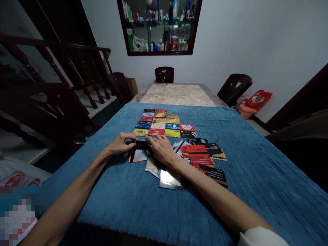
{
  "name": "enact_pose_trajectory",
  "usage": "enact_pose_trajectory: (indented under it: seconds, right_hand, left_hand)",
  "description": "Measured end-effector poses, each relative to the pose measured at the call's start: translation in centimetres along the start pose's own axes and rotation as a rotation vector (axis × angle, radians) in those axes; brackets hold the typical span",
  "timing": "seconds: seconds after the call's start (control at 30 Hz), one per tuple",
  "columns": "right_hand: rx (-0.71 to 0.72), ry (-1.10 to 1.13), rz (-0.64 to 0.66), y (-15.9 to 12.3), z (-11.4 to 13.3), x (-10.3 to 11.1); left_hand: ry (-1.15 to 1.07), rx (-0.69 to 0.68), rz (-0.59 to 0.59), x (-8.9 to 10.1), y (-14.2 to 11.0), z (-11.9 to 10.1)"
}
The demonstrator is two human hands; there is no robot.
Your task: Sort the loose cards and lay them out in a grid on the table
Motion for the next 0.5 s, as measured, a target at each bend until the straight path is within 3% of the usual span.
enact_pose_trajectory:
  seconds: [0.5]
  right_hand:
    - [-0.011, -0.095, -0.067, 0.2, 0.0, 1.4]
  left_hand:
    - [-0.128, 0.078, -0.092, 0.4, 0.1, 0.9]
Point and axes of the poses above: each hand's wrist, its own y-axis towards the middle knuckle, its own x-axis out of the back of the hand, z = x × y, the point moved 7 cm from there along y, towards the middle knuckle, and after that the axes turned 5 degrees about -y, right-handed, at the moved point
